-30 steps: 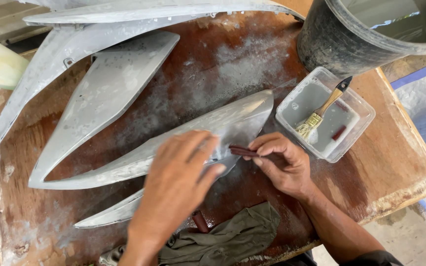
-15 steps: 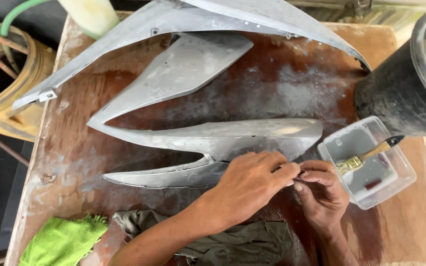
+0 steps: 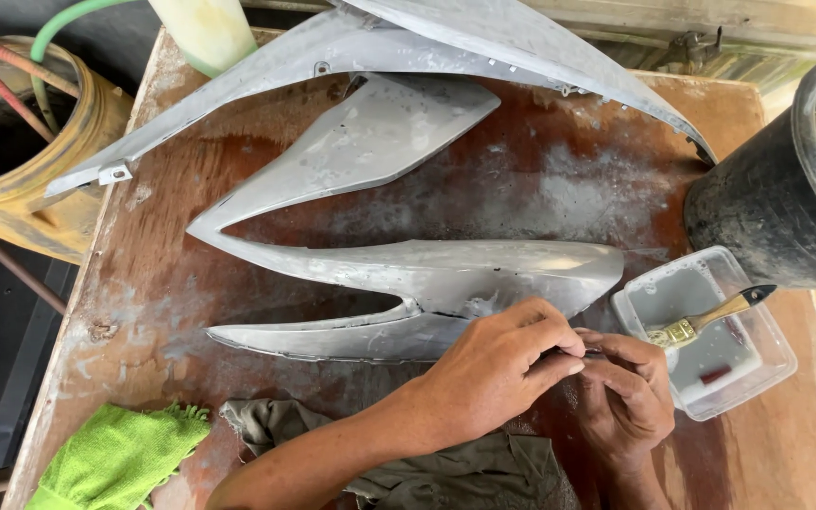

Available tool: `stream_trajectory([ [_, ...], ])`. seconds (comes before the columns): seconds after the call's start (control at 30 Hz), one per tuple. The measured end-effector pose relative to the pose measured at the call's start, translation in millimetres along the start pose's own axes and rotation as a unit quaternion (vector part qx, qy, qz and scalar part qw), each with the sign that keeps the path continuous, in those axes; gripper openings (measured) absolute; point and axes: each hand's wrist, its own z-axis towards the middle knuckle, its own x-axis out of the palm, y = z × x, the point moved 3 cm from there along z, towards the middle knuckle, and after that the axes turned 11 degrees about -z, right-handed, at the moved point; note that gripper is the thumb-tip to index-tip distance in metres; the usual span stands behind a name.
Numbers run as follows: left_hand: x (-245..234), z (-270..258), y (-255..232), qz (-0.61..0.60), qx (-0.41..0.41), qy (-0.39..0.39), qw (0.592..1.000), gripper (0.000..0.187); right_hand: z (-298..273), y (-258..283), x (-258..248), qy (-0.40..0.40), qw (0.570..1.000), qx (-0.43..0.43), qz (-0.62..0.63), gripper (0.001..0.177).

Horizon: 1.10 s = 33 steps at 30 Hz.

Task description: The person sands several grey plastic car parts on a wooden workbench using a sanding block and water. They repeatedly dip the sanding block into a container of water and rub it over the surfaces of the parts, which are arranged on the table.

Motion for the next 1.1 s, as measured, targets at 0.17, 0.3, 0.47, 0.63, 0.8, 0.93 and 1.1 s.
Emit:
stream_trajectory([
  [0.17,-2.6,1.1,-5.0,0.003,0.013,-0.032,0.999,0.014,-1.4,2.7,0.0,0.007,1.0,-0.015,-0.02,0.014],
  [0.3,-4.0,0.5,-0.3,0.039,0.054,-0.066,0.996,0.022,-6.5,1.6,1.7,0.021,0.998,-0.048,-0.032,0.013],
  [0.47,-0.2,-1.5,-4.6,0.071,0.104,-0.102,0.987,0.019,-28.2,-27.6,5.4,0.055,0.996,-0.066,-0.037,0.031],
  [0.63,-4.2,-3.9,-6.3,0.012,0.111,-0.102,0.988,0.026,-6.9,-5.0,13.3,0.104,0.99,-0.097,-0.022,0.046],
  [0.8,5.4,-6.0,4.0,-0.105,0.031,-0.045,0.993,0.031,-25.1,-23.9,10.9,0.02,0.992,-0.081,-0.095,0.024],
  [0.93,9.9,-9.6,8.5,-0.101,0.078,-0.021,0.992,0.03,-10.1,-6.2,10.2,0.03,0.989,-0.11,-0.096,0.027],
  [1.1,14.5,-11.2,7.5,-0.085,0.006,0.048,0.995,0.053,-3.4,5.0,13.1,0.042,0.991,-0.03,-0.124,0.059],
])
